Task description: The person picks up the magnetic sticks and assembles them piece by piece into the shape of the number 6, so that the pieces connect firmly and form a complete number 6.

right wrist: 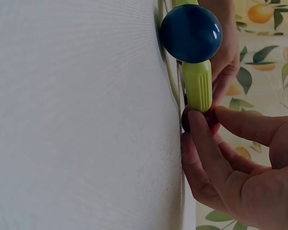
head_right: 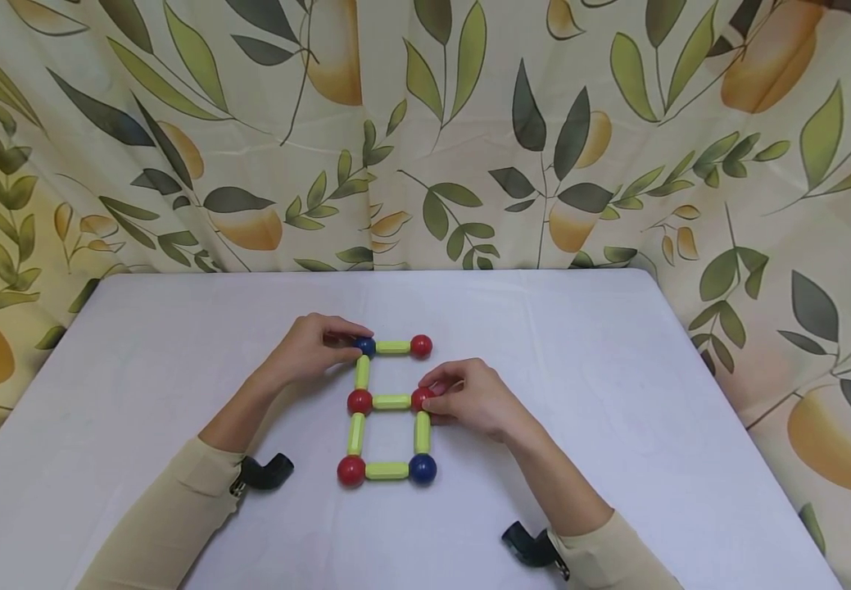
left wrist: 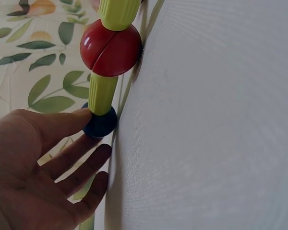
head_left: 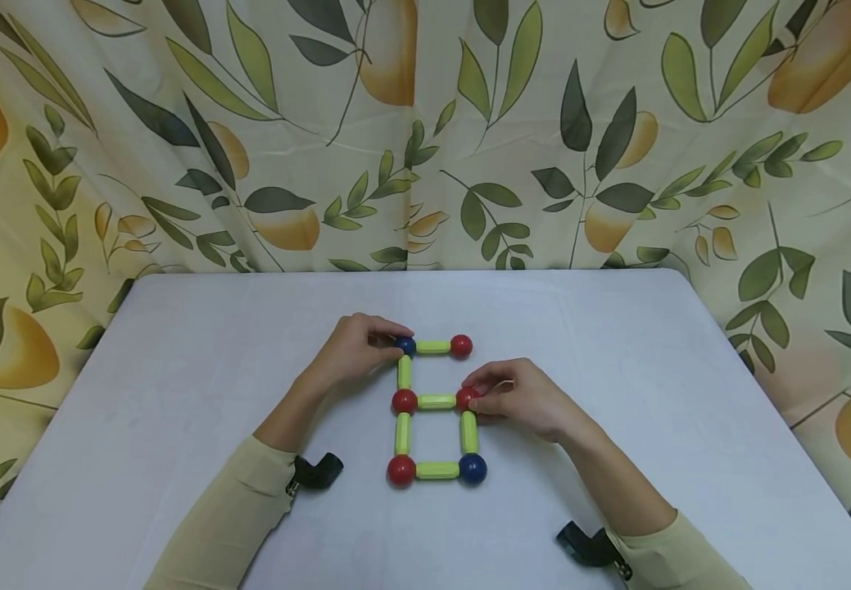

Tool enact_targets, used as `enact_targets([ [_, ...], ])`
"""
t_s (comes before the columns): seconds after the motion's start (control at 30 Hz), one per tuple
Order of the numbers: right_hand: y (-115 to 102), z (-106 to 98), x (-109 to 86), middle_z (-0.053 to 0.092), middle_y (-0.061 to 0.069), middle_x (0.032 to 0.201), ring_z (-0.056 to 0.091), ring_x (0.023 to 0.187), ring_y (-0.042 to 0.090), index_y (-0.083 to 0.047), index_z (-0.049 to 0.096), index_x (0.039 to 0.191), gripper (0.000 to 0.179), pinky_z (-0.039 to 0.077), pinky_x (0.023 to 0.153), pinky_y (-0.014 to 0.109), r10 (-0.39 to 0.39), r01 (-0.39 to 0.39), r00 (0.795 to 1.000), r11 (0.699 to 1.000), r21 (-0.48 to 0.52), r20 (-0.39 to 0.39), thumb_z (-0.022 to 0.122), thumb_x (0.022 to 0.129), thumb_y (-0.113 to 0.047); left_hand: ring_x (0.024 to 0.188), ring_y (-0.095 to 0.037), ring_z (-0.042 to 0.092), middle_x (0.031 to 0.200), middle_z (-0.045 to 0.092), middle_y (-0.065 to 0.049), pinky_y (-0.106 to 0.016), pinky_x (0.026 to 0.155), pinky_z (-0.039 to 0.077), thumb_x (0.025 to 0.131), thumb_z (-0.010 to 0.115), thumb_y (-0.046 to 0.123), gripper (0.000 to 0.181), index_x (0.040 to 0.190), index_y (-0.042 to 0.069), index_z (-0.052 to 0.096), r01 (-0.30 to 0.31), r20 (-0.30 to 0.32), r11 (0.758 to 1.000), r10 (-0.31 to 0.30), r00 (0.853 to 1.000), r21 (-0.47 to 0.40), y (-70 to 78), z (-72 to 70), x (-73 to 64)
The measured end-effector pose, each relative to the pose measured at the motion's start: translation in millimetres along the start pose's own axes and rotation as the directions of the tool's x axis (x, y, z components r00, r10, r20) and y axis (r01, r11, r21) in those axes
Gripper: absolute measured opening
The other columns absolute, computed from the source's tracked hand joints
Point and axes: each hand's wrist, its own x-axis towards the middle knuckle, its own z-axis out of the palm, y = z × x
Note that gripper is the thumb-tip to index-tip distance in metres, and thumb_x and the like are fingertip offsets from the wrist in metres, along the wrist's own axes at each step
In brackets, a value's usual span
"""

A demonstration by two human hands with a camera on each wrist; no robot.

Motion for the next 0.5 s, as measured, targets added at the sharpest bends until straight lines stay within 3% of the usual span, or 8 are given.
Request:
enact_targets([
  [0.5, 2.6, -2.7, -0.4, 0.070, 0.016, 0.109, 0.069, 0.092, 0.024, 0.000, 0.070, 0.128, 0.034, 0.063, 0.082, 0.035, 0.007, -0.007, 1.000, 1.000, 0.014, 0.004, 0.073, 0.095, -0.008, 0.106, -0.020, 0.066, 0.122, 0.074, -0.003, -0.036, 0.094, 0.057, 0.096, 0.075, 0.012, 0.032, 0.126, 0.021, 0.077, 0.028, -0.011, 0.999, -0.029, 1.000, -0.016, 1.5, 4.9, 1.2],
])
